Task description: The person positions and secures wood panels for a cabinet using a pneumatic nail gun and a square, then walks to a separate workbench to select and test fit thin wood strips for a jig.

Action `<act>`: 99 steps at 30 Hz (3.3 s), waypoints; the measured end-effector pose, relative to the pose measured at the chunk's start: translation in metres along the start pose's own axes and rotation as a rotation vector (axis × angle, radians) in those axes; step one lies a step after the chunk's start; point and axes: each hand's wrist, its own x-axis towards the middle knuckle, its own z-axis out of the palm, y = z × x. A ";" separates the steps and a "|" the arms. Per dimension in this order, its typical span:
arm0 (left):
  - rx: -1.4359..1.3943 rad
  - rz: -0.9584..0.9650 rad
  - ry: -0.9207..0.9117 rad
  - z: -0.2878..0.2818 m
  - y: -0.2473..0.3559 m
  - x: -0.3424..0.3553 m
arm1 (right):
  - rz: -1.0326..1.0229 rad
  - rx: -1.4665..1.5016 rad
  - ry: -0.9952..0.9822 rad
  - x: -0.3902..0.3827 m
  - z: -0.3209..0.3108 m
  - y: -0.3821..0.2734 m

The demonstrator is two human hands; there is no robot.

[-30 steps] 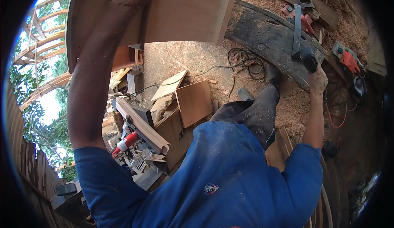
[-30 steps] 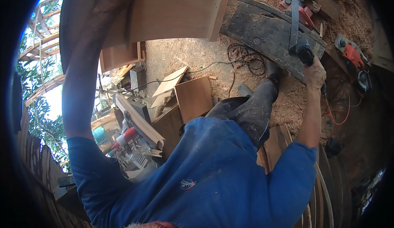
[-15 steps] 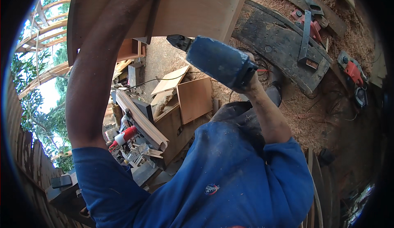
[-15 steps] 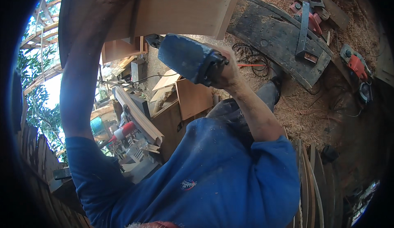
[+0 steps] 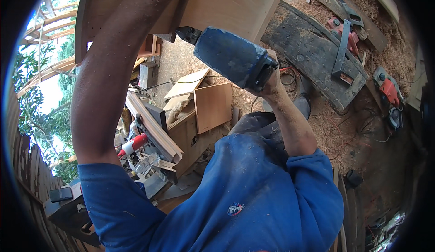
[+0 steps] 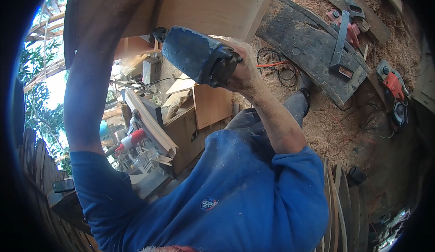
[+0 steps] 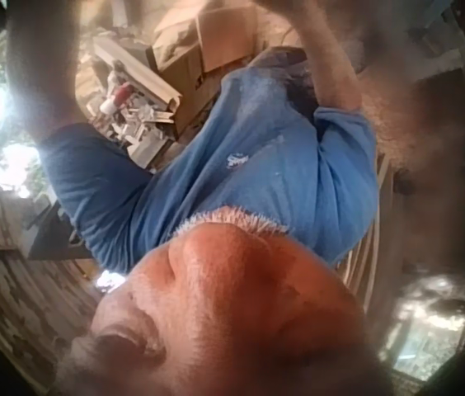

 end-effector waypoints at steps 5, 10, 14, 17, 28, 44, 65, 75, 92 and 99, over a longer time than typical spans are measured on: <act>-0.006 -0.022 -0.007 0.003 0.002 0.001 | 0.127 0.214 -0.016 0.000 -0.003 -0.001; -0.036 -0.025 -0.034 -0.001 0.004 0.003 | 0.056 -0.050 -0.019 0.004 -0.007 -0.003; -0.019 -0.042 -0.015 -0.003 0.003 0.000 | 0.024 0.037 -0.016 0.002 -0.004 -0.001; -0.022 -0.054 -0.061 -0.007 0.003 -0.003 | 0.060 0.054 -0.020 0.003 -0.003 0.002; 0.016 -0.034 -0.034 -0.001 0.000 -0.011 | 0.035 0.025 -0.037 0.004 0.001 0.002; 0.034 -0.025 -0.033 0.009 0.001 0.002 | 0.226 0.244 0.030 0.003 -0.004 0.027; -0.015 -0.048 -0.023 -0.003 0.003 -0.005 | -0.087 -0.230 0.034 -0.024 -0.018 -0.008; -0.027 -0.092 0.128 0.002 0.004 -0.009 | -0.146 -0.688 0.216 -0.049 -0.052 -0.025; -0.447 -0.486 -0.022 -0.058 0.105 -0.021 | 0.255 -1.136 0.539 -0.109 -0.141 -0.051; -1.529 -0.623 -0.360 -0.081 0.207 -0.132 | 0.436 -1.349 0.516 -0.127 -0.153 -0.081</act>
